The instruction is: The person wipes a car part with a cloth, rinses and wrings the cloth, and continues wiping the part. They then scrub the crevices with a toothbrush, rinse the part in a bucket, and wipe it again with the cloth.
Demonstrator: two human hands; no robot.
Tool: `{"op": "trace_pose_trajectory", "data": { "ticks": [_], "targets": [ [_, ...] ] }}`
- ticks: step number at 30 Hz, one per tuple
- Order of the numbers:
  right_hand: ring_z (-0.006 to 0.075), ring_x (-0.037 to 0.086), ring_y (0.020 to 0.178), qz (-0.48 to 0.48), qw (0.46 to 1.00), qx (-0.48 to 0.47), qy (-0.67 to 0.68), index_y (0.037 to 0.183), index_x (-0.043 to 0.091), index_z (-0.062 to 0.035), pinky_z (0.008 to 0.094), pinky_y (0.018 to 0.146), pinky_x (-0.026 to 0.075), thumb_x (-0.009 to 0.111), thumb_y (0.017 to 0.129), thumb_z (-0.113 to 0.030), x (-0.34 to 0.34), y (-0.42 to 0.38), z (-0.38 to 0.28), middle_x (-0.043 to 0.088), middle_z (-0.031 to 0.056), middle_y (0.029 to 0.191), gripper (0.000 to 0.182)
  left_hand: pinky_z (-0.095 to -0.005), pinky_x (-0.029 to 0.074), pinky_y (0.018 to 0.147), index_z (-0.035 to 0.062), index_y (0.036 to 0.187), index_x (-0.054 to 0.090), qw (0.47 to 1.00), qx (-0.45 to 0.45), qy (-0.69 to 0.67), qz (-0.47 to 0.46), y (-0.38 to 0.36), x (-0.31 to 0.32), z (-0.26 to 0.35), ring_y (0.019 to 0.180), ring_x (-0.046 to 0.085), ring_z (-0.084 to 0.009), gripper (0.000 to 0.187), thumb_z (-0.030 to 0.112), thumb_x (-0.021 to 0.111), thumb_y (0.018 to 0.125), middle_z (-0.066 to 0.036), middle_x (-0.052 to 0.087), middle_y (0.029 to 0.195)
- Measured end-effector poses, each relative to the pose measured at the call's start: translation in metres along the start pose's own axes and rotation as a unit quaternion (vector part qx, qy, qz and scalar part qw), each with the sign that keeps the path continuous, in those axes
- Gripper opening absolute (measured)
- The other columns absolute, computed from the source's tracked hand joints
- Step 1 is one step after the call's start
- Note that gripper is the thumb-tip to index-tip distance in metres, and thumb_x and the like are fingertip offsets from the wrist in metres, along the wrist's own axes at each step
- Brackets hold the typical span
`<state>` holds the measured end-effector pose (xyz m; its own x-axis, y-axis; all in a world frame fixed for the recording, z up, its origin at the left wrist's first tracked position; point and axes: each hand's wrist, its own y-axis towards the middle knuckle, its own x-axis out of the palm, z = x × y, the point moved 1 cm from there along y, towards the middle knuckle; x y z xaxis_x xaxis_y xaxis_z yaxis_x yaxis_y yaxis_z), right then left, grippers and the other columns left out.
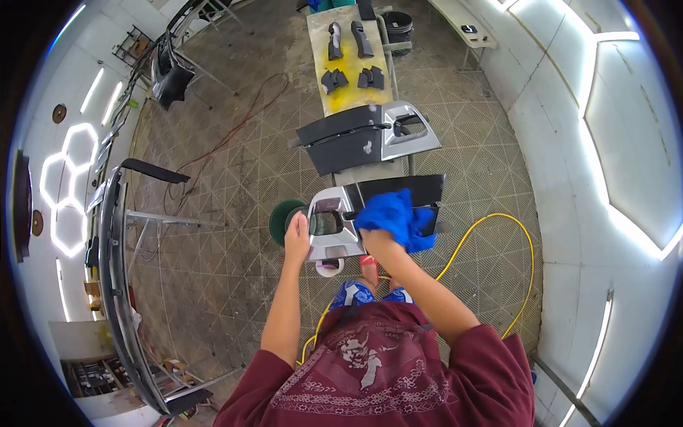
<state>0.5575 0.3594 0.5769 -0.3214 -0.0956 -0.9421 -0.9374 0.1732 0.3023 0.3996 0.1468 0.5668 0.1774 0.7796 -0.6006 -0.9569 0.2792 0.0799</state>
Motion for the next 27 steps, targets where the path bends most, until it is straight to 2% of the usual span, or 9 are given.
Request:
{"op": "trace_pose_trajectory", "data": {
  "ticks": [3, 5, 10, 12, 14, 16, 19, 24, 27],
  "targets": [
    [0.0356, 0.069, 0.093, 0.006, 1.0, 0.005, -0.012, 0.093, 0.075, -0.0142, 0.0514, 0.087, 0.053, 0.065, 0.084, -0.022, 0.072, 0.025, -0.017, 0.073, 0.0115, 0.095, 0.016, -0.0431, 0.055, 0.082, -0.0035, 0.137, 0.058, 0.989, -0.1, -0.076, -0.082, 0.002, 0.009, 0.012, 0.085, 0.073, -0.0353, 0.057, 0.044, 0.049, 0.107, -0.022, 0.073, 0.088],
    [0.0341, 0.069, 0.09, -0.003, 0.99, -0.013, 0.139, 0.093, 0.074, -0.013, 0.0485, 0.087, 0.054, 0.065, 0.078, -0.017, 0.058, 0.04, -0.023, 0.073, 0.0117, 0.095, 0.017, -0.0416, 0.055, 0.077, -0.0034, 0.138, 0.058, 0.994, -0.072, -0.039, -0.068, 0.006, 0.013, 0.003, 0.078, 0.073, -0.0317, 0.057, 0.044, 0.05, 0.107, -0.019, 0.071, 0.081],
    [0.0344, 0.069, 0.087, -0.024, 0.993, 0.006, 0.117, 0.088, 0.073, -0.0118, 0.0487, 0.083, 0.055, 0.063, 0.078, -0.016, 0.076, 0.037, -0.011, 0.073, 0.0122, 0.093, 0.015, -0.0342, 0.05, 0.06, -0.0062, 0.137, 0.06, 0.995, -0.068, -0.034, -0.066, 0.004, 0.014, 0.003, 0.059, 0.061, -0.0159, 0.05, 0.033, 0.053, 0.108, -0.012, 0.064, 0.067],
    [0.0354, 0.07, 0.077, 0.036, 0.998, -0.032, -0.039, 0.089, 0.072, -0.0101, 0.0518, 0.077, 0.055, 0.061, 0.082, -0.017, 0.068, 0.039, 0.0, 0.072, 0.0141, 0.086, 0.015, -0.0327, 0.049, 0.058, -0.0074, 0.137, 0.059, 0.995, -0.066, -0.047, -0.059, 0.003, 0.016, 0.004, 0.058, 0.06, -0.0142, 0.049, 0.032, 0.053, 0.108, -0.011, 0.063, 0.066],
    [0.0354, 0.069, 0.067, -0.125, 0.982, -0.023, -0.142, 0.095, 0.07, -0.0075, 0.0551, 0.071, 0.056, 0.059, 0.086, -0.019, 0.074, 0.022, 0.025, 0.07, 0.0155, 0.076, 0.019, -0.0327, 0.049, 0.058, -0.0075, 0.138, 0.059, 0.994, -0.073, -0.044, -0.067, 0.003, 0.014, 0.003, 0.058, 0.059, -0.0144, 0.049, 0.032, 0.053, 0.108, -0.011, 0.062, 0.065],
    [0.0332, 0.064, 0.055, 0.031, 0.982, 0.033, -0.181, 0.079, 0.068, -0.0103, 0.0495, 0.059, 0.053, 0.06, 0.09, -0.025, 0.094, 0.007, 0.069, 0.066, 0.0156, 0.069, 0.02, -0.0322, 0.048, 0.058, -0.0082, 0.139, 0.058, 0.994, -0.079, -0.044, -0.068, 0.005, 0.015, -0.002, 0.057, 0.059, -0.014, 0.05, 0.032, 0.051, 0.109, -0.01, 0.061, 0.064],
    [0.0404, 0.072, 0.073, -0.174, 0.902, 0.391, 0.053, 0.101, 0.072, -0.0039, 0.0573, 0.075, 0.056, 0.058, 0.091, -0.031, 0.055, 0.028, 0.082, 0.074, 0.02, 0.086, 0.032, -0.0311, 0.047, 0.057, -0.0089, 0.141, 0.056, 0.992, -0.076, -0.047, -0.087, 0.004, 0.016, -0.005, 0.057, 0.057, -0.0124, 0.052, 0.033, 0.05, 0.11, -0.008, 0.058, 0.062],
    [0.0419, 0.067, 0.11, 0.014, 0.985, 0.152, -0.075, 0.107, 0.074, -0.0066, 0.0582, 0.099, 0.049, 0.057, 0.093, -0.031, 0.057, 0.07, -0.018, 0.073, 0.021, 0.111, 0.033, -0.035, 0.048, 0.058, -0.011, 0.14, 0.055, 0.991, -0.065, -0.047, -0.108, 0.012, 0.014, -0.008, 0.057, 0.061, -0.0188, 0.057, 0.037, 0.046, 0.11, -0.013, 0.06, 0.062],
    [0.0408, 0.068, 0.109, -0.022, 0.972, 0.217, 0.091, 0.107, 0.074, -0.0061, 0.0547, 0.094, 0.052, 0.064, 0.089, -0.021, 0.071, 0.096, -0.053, 0.072, 0.0193, 0.113, 0.026, -0.0323, 0.048, 0.059, -0.0102, 0.142, 0.054, 0.991, -0.062, -0.047, -0.108, 0.012, 0.012, -0.004, 0.058, 0.058, -0.014, 0.056, 0.036, 0.046, 0.111, -0.008, 0.058, 0.062]
  ]
}}
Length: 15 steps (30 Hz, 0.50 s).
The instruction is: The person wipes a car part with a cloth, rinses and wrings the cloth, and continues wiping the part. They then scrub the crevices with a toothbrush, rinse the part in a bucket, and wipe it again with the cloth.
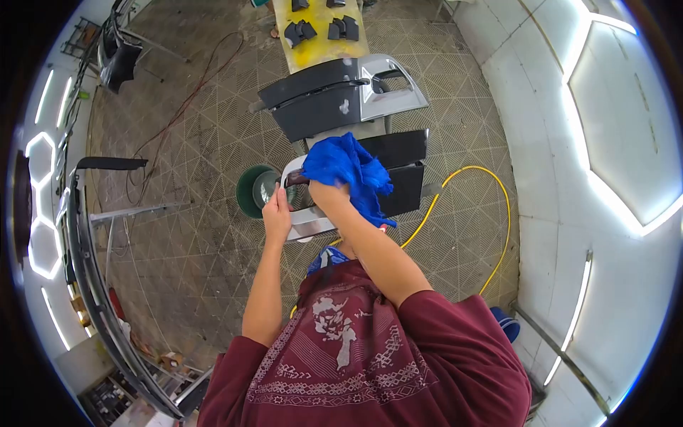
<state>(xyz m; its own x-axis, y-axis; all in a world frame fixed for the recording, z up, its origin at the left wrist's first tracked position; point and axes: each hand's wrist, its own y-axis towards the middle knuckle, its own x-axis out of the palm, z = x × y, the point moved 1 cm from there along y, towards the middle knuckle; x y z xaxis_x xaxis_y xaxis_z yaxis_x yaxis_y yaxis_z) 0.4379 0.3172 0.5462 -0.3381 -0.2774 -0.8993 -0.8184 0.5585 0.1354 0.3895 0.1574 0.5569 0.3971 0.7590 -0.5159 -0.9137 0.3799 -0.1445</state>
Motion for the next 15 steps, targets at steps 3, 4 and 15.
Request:
{"op": "trace_pose_trajectory", "data": {
  "ticks": [3, 4, 15],
  "targets": [
    [0.0377, 0.068, 0.107, -0.145, 0.988, 0.001, -0.053, 0.107, 0.075, -0.0069, 0.0534, 0.095, 0.052, 0.061, 0.089, -0.023, 0.001, 0.008, 0.028, 0.072, 0.0197, 0.113, 0.028, -0.0298, 0.048, 0.06, -0.009, 0.143, 0.054, 1.0, -0.005, -0.005, -0.005, -0.002, -0.002, 0.001, 0.06, 0.056, -0.01, 0.056, 0.036, 0.047, 0.111, -0.005, 0.057, 0.061],
    [0.0374, 0.069, 0.106, -0.176, 0.981, 0.023, -0.073, 0.105, 0.075, -0.0071, 0.0533, 0.095, 0.052, 0.061, 0.088, -0.024, -0.001, 0.013, 0.028, 0.072, 0.0194, 0.112, 0.028, -0.0301, 0.048, 0.06, -0.0088, 0.143, 0.054, 1.0, -0.002, -0.007, -0.004, 0.001, -0.003, 0.002, 0.06, 0.056, -0.0101, 0.056, 0.036, 0.047, 0.111, -0.005, 0.058, 0.061],
    [0.0398, 0.068, 0.063, 0.036, 0.98, 0.048, -0.19, 0.077, 0.073, -0.0073, 0.0574, 0.063, 0.056, 0.055, 0.095, -0.036, -0.021, 0.013, 0.1, 0.07, 0.0178, 0.069, 0.038, -0.0296, 0.046, 0.06, -0.0073, 0.141, 0.057, 1.0, -0.014, -0.016, 0.018, -0.002, 0.002, 0.004, 0.06, 0.055, -0.0099, 0.052, 0.034, 0.049, 0.111, -0.004, 0.057, 0.062]
  ]
}}
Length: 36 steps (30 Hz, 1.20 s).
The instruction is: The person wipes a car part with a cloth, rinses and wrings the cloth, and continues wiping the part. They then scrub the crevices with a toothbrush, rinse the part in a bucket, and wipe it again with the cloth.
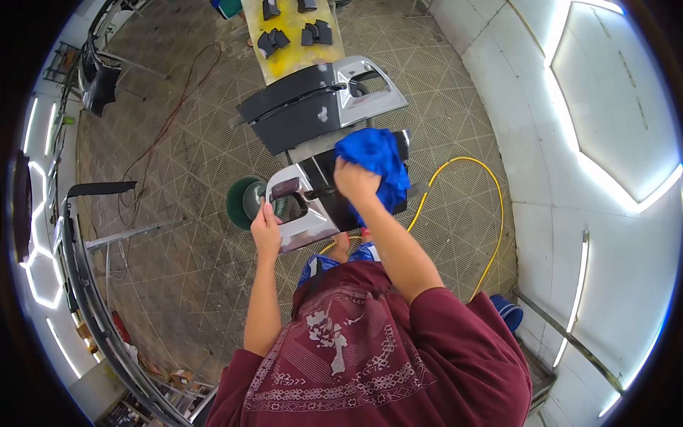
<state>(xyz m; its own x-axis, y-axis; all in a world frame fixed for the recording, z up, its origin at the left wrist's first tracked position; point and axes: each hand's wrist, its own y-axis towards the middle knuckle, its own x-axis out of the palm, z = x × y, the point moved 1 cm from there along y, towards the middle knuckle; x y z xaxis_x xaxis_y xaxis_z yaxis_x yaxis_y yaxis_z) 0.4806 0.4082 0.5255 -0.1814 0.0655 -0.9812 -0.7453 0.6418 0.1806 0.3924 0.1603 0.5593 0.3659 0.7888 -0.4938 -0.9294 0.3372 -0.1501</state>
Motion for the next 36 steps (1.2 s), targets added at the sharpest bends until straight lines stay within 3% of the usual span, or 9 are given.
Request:
{"op": "trace_pose_trajectory", "data": {
  "ticks": [6, 14, 18, 20, 22, 24, 28, 33, 36],
  "targets": [
    [0.0483, 0.072, 0.083, -0.032, 0.935, 0.29, 0.202, 0.085, 0.073, 0.0028, 0.0568, 0.082, 0.057, 0.048, 0.098, -0.034, 0.014, 0.056, 0.108, 0.072, 0.0304, 0.089, 0.046, -0.0295, 0.046, 0.059, -0.0082, 0.14, 0.057, 1.0, 0.008, -0.008, -0.012, 0.002, 0.003, -0.001, 0.059, 0.055, -0.0106, 0.052, 0.034, 0.048, 0.111, -0.005, 0.057, 0.064],
    [0.053, 0.067, 0.094, -0.016, 0.937, 0.307, 0.166, 0.092, 0.07, 0.0073, 0.0562, 0.088, 0.053, 0.055, 0.097, -0.026, 0.012, 0.053, 0.206, 0.069, 0.0353, 0.098, 0.037, -0.0283, 0.045, 0.058, -0.0088, 0.141, 0.056, 1.0, 0.006, 0.005, -0.011, 0.001, 0.0, 0.001, 0.058, 0.054, -0.0093, 0.054, 0.035, 0.049, 0.111, -0.004, 0.056, 0.062],
    [0.0478, 0.066, 0.074, 0.196, 0.942, 0.205, 0.181, 0.082, 0.068, 0.0065, 0.0561, 0.076, 0.053, 0.057, 0.094, -0.025, -0.063, 0.021, 0.196, 0.069, 0.0285, 0.079, 0.036, -0.0291, 0.045, 0.059, -0.0084, 0.141, 0.056, 1.0, -0.011, 0.012, -0.004, 0.003, -0.002, 0.001, 0.058, 0.054, -0.0096, 0.054, 0.036, 0.049, 0.11, -0.004, 0.058, 0.062],
    [0.0482, 0.062, 0.068, 0.073, 0.955, 0.189, 0.219, 0.082, 0.068, 0.0049, 0.058, 0.074, 0.05, 0.056, 0.094, -0.026, -0.085, -0.009, 0.149, 0.07, 0.0285, 0.084, 0.036, -0.0293, 0.046, 0.059, -0.0084, 0.141, 0.056, 0.999, -0.008, 0.031, -0.01, -0.001, -0.003, 0.0, 0.058, 0.055, -0.0099, 0.055, 0.036, 0.049, 0.11, -0.004, 0.059, 0.063],
    [0.0471, 0.064, 0.083, -0.141, 0.973, 0.047, 0.179, 0.085, 0.07, 0.0045, 0.0558, 0.084, 0.05, 0.055, 0.094, -0.03, -0.098, -0.022, 0.081, 0.07, 0.0299, 0.094, 0.039, -0.0295, 0.046, 0.059, -0.0086, 0.141, 0.056, 1.0, -0.002, 0.017, -0.003, 0.0, -0.001, 0.004, 0.059, 0.055, -0.0109, 0.055, 0.037, 0.049, 0.11, -0.004, 0.059, 0.062],
    [0.0388, 0.055, 0.124, -0.08, 0.987, -0.022, 0.134, 0.1, 0.074, 0.0009, 0.052, 0.114, 0.036, 0.055, 0.092, -0.025, -0.056, -0.04, 0.012, 0.068, 0.0233, 0.12, 0.033, -0.0294, 0.046, 0.06, -0.0083, 0.14, 0.057, 0.999, -0.009, 0.028, -0.02, 0.003, -0.002, -0.005, 0.06, 0.056, -0.0111, 0.055, 0.037, 0.049, 0.11, -0.004, 0.058, 0.063],
    [0.0353, 0.051, 0.134, 0.012, 0.939, -0.23, 0.255, 0.121, 0.069, -0.0014, 0.0518, 0.119, 0.033, 0.058, 0.084, -0.018, -0.06, -0.072, -0.049, 0.061, 0.0174, 0.134, 0.041, -0.0297, 0.045, 0.06, -0.0045, 0.131, 0.066, 0.999, 0.0, 0.047, -0.027, 0.004, -0.002, -0.007, 0.062, 0.055, -0.0104, 0.048, 0.036, 0.048, 0.111, -0.005, 0.06, 0.068],
    [0.0369, 0.058, 0.123, 0.019, 0.926, -0.144, 0.349, 0.122, 0.064, -0.0001, 0.0516, 0.11, 0.043, 0.06, 0.081, -0.012, -0.069, -0.081, 0.005, 0.062, 0.0178, 0.129, 0.042, -0.031, 0.045, 0.06, -0.0037, 0.126, 0.069, 0.999, 0.012, 0.045, -0.028, 0.004, -0.002, -0.005, 0.062, 0.055, -0.0103, 0.048, 0.037, 0.047, 0.111, -0.004, 0.06, 0.066],
    [0.0416, 0.049, 0.135, 0.055, 0.968, -0.02, 0.245, 0.134, 0.057, 0.0016, 0.0536, 0.117, 0.035, 0.061, 0.081, -0.006, -0.058, -0.077, 0.062, 0.055, 0.0235, 0.139, 0.053, -0.0324, 0.044, 0.06, -0.0039, 0.121, 0.07, 0.998, -0.001, 0.055, -0.005, 0.007, -0.001, -0.01, 0.061, 0.055, -0.0105, 0.049, 0.038, 0.046, 0.111, -0.004, 0.059, 0.062]
  ]
}}
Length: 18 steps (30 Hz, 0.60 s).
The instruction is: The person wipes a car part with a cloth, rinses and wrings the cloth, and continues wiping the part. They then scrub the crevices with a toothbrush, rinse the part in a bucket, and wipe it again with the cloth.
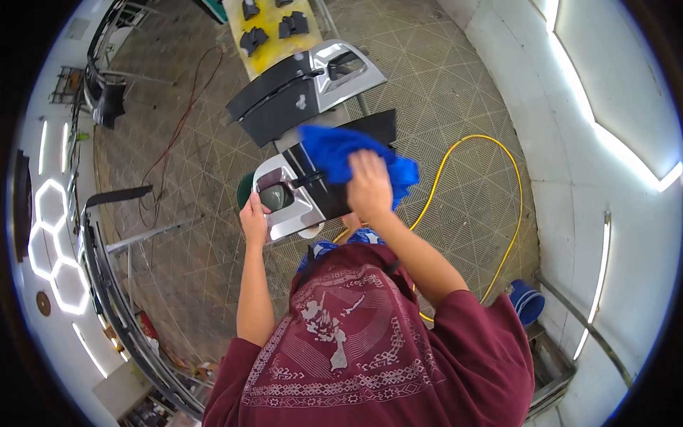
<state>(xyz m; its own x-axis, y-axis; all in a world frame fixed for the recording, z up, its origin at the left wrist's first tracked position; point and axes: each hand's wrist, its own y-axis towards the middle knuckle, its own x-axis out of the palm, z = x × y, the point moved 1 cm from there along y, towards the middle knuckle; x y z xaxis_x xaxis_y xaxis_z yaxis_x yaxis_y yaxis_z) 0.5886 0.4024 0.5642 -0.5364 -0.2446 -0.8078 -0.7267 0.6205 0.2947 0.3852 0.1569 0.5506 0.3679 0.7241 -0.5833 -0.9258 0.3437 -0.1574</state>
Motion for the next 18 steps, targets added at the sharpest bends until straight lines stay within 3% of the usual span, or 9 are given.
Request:
{"op": "trace_pose_trajectory", "data": {
  "ticks": [2, 4, 6, 7, 8, 11, 13, 15, 18],
  "targets": [
    [0.0438, 0.042, 0.142, 0.008, 0.998, 0.012, -0.065, 0.13, 0.059, 0.0087, 0.052, 0.121, 0.031, 0.06, 0.087, -0.009, 0.011, -0.004, 0.007, 0.052, 0.0257, 0.144, 0.046, -0.0323, 0.044, 0.06, -0.0044, 0.118, 0.071, 1.0, 0.009, 0.007, -0.028, 0.003, -0.002, -0.002, 0.06, 0.055, -0.0115, 0.049, 0.038, 0.047, 0.111, -0.005, 0.059, 0.062],
    [0.0408, 0.04, 0.144, -0.025, 0.997, -0.014, -0.071, 0.129, 0.06, 0.0067, 0.0509, 0.122, 0.031, 0.06, 0.087, -0.012, 0.017, -0.007, -0.01, 0.052, 0.0217, 0.146, 0.046, -0.0322, 0.045, 0.061, -0.0055, 0.108, 0.071, 1.0, 0.0, -0.011, -0.021, 0.003, 0.001, 0.002, 0.059, 0.055, -0.013, 0.05, 0.039, 0.047, 0.11, -0.006, 0.059, 0.061],
    [0.0352, 0.049, 0.132, -0.017, 0.992, -0.127, 0.002, 0.122, 0.064, 0.0017, 0.0478, 0.116, 0.036, 0.062, 0.082, -0.014, 0.022, -0.001, -0.039, 0.056, 0.0168, 0.133, 0.043, -0.0335, 0.044, 0.061, -0.0033, 0.09, 0.068, 1.0, 0.017, -0.001, -0.001, 0.001, 0.0, 0.003, 0.06, 0.054, -0.0125, 0.054, 0.041, 0.045, 0.111, -0.004, 0.06, 0.061],
    [0.0329, 0.052, 0.127, -0.025, 0.98, -0.196, 0.009, 0.12, 0.065, -0.0008, 0.0458, 0.112, 0.039, 0.062, 0.081, -0.017, 0.028, 0.001, -0.052, 0.057, 0.0142, 0.129, 0.043, -0.0335, 0.044, 0.061, -0.0033, 0.09, 0.068, 1.0, 0.016, 0.002, -0.002, -0.004, -0.003, 0.006, 0.06, 0.054, -0.0125, 0.054, 0.041, 0.045, 0.111, -0.004, 0.06, 0.061],
    [0.0307, 0.054, 0.121, -0.031, 0.964, -0.264, 0.015, 0.119, 0.066, -0.0033, 0.0439, 0.108, 0.042, 0.063, 0.08, -0.02, 0.031, 0.004, -0.059, 0.058, 0.0115, 0.125, 0.042, -0.0334, 0.044, 0.061, -0.0033, 0.091, 0.069, 1.0, 0.016, 0.006, -0.004, -0.006, -0.005, 0.01, 0.06, 0.054, -0.0123, 0.055, 0.042, 0.045, 0.111, -0.004, 0.06, 0.061],
    [0.0257, 0.056, 0.115, -0.088, 0.953, -0.29, 0.018, 0.113, 0.069, -0.0096, 0.042, 0.102, 0.045, 0.064, 0.078, -0.022, 0.027, 0.019, -0.047, 0.059, 0.0068, 0.118, 0.038, -0.0334, 0.044, 0.061, -0.0034, 0.093, 0.071, 0.999, 0.032, 0.008, -0.007, -0.005, -0.003, 0.019, 0.059, 0.054, -0.0121, 0.054, 0.042, 0.046, 0.11, -0.004, 0.061, 0.061],
    [0.0251, 0.055, 0.109, -0.057, 0.966, -0.252, 0.019, 0.105, 0.069, -0.0124, 0.0423, 0.096, 0.043, 0.067, 0.077, -0.023, 0.015, 0.022, -0.046, 0.058, 0.0058, 0.112, 0.029, -0.0334, 0.044, 0.061, -0.0035, 0.094, 0.072, 0.999, 0.033, 0.005, 0.003, -0.011, -0.004, 0.016, 0.059, 0.054, -0.0121, 0.054, 0.042, 0.047, 0.11, -0.004, 0.061, 0.061],
    [0.0255, 0.055, 0.107, -0.032, 0.969, -0.244, 0.018, 0.102, 0.069, -0.0129, 0.0436, 0.096, 0.043, 0.067, 0.077, -0.024, 0.02, 0.024, -0.057, 0.058, 0.0056, 0.111, 0.027, -0.0321, 0.046, 0.06, -0.0077, 0.124, 0.068, 0.999, 0.023, 0.013, 0.029, -0.012, 0.002, 0.016, 0.056, 0.054, -0.0124, 0.051, 0.038, 0.048, 0.11, -0.004, 0.057, 0.058],
    [0.0252, 0.055, 0.103, -0.044, 0.969, -0.244, 0.007, 0.095, 0.07, -0.0135, 0.0442, 0.093, 0.042, 0.069, 0.077, -0.024, 0.031, 0.025, -0.068, 0.058, 0.0058, 0.107, 0.021, -0.0323, 0.046, 0.059, -0.0073, 0.127, 0.067, 1.0, 0.017, 0.003, 0.023, -0.013, -0.001, 0.017, 0.056, 0.055, -0.0133, 0.051, 0.037, 0.048, 0.11, -0.005, 0.058, 0.059]
  ]
}}
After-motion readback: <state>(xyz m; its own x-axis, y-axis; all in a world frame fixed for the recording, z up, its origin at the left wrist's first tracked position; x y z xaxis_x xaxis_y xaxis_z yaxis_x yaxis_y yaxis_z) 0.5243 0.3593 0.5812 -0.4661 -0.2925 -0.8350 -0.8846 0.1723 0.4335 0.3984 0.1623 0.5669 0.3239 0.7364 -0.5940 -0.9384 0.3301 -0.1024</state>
